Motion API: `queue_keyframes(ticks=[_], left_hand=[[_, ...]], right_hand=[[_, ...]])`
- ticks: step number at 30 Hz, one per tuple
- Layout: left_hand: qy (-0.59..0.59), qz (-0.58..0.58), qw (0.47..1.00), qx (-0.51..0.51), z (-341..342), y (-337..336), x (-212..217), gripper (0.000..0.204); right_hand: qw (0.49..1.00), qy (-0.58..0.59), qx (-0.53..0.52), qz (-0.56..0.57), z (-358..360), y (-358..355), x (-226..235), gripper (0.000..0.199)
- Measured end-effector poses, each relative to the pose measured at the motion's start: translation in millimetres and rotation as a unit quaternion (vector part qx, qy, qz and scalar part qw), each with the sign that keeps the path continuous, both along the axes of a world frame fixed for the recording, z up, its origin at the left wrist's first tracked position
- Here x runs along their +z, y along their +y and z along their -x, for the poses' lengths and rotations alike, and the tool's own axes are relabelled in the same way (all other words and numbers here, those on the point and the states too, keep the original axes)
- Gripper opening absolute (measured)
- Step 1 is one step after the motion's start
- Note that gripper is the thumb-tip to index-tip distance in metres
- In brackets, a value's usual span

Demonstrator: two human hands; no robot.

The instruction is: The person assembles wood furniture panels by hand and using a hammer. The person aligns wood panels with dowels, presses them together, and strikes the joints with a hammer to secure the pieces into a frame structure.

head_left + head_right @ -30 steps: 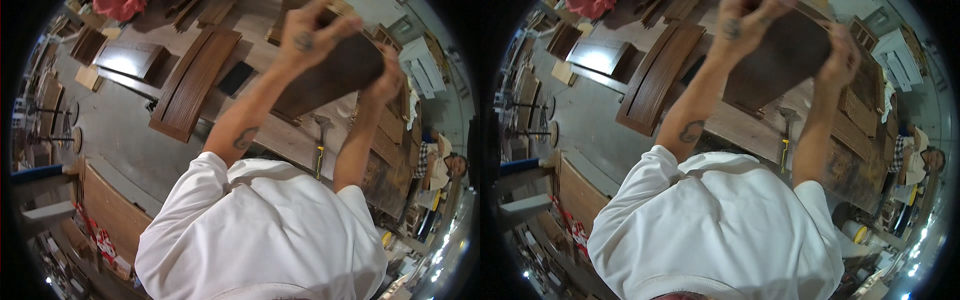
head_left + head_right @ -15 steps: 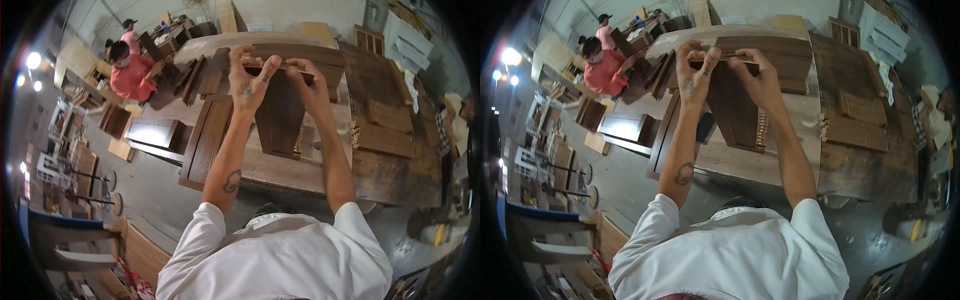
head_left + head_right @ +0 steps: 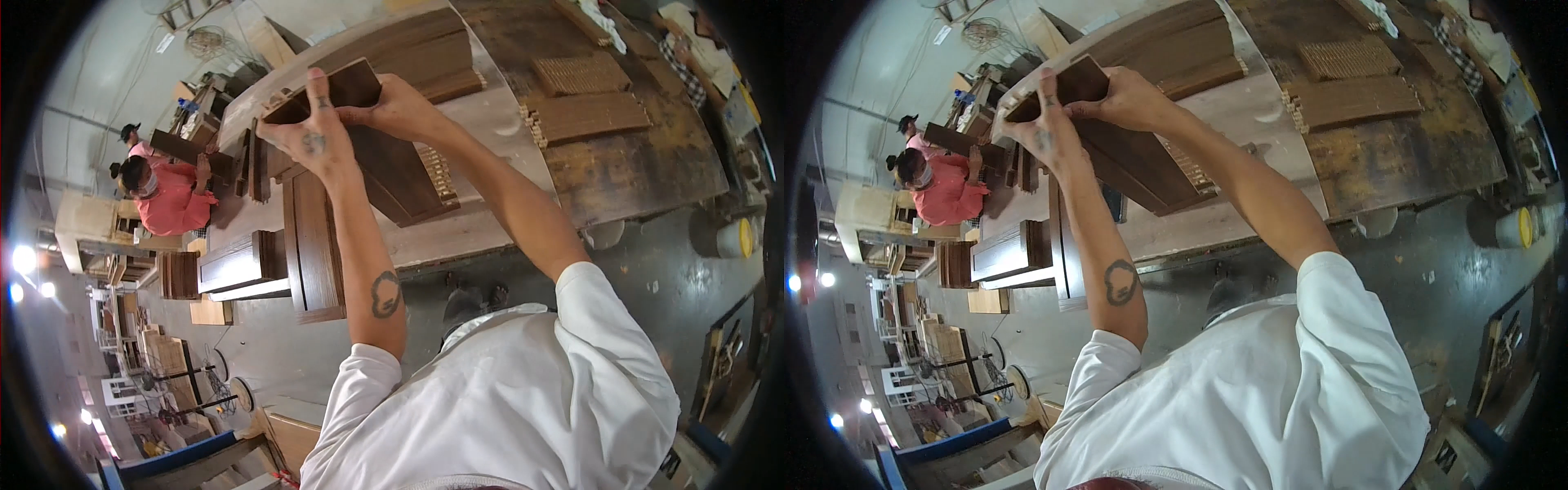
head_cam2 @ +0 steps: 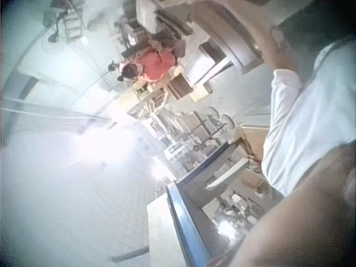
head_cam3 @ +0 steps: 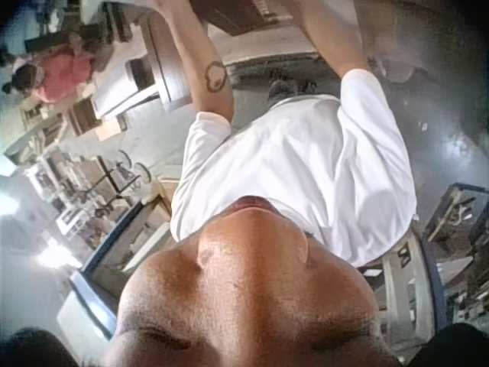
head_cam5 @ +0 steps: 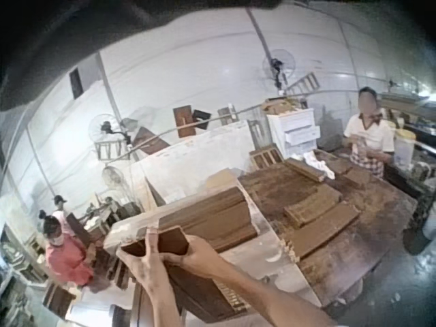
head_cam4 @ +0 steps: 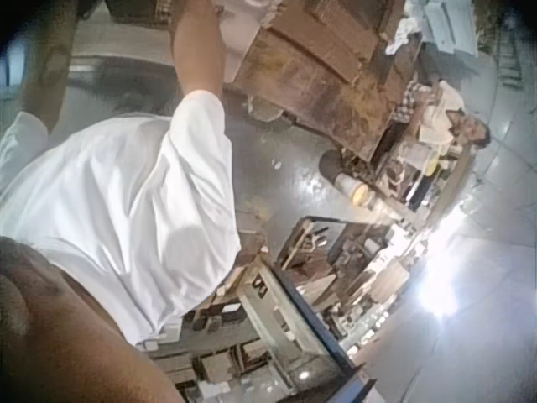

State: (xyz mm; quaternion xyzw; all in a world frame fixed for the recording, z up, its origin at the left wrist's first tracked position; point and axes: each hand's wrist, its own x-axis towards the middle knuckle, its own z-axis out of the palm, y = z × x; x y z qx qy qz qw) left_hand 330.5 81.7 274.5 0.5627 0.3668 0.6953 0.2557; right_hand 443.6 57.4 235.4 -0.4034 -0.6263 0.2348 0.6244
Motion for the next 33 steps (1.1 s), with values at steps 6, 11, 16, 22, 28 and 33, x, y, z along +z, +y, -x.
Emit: queue_keyframes(ticks=[6,11,16,22,28,33], left_hand=[[-0.047,0.007,0.999,-0.006,-0.5,-6.2,-15.9,0.084],[-0.042,0.092,0.994,0.050,-10.2,-29.2,8.5,0.049],[-0.126,-0.004,0.990,-0.058,4.9,33.3,-25.5,0.043],[-0.193,-0.048,0.966,-0.163,-9.8,41.4,-26.2,0.048],[0.009,-0.050,0.998,0.044,5.6,53.8,-58.1,0.092],[0.046,0.069,0.983,0.161,-15.7,-8.3,-4.5,0.068]], right_hand=[[0.983,-0.116,-0.022,0.143,1.1,-39.2,-51.2,0.062],[0.927,-0.222,-0.048,0.299,-4.0,-52.6,-88.2,0.077],[0.879,-0.316,-0.102,0.343,-13.9,-79.4,-153.1,0.080],[0.721,-0.409,-0.364,0.424,-70.9,-157.3,-304.2,0.059],[0.797,-0.264,-0.265,0.474,-87.9,-139.2,-267.9,0.026],[0.904,-0.101,-0.237,0.342,-103.1,-131.6,-123.1,0.015]])
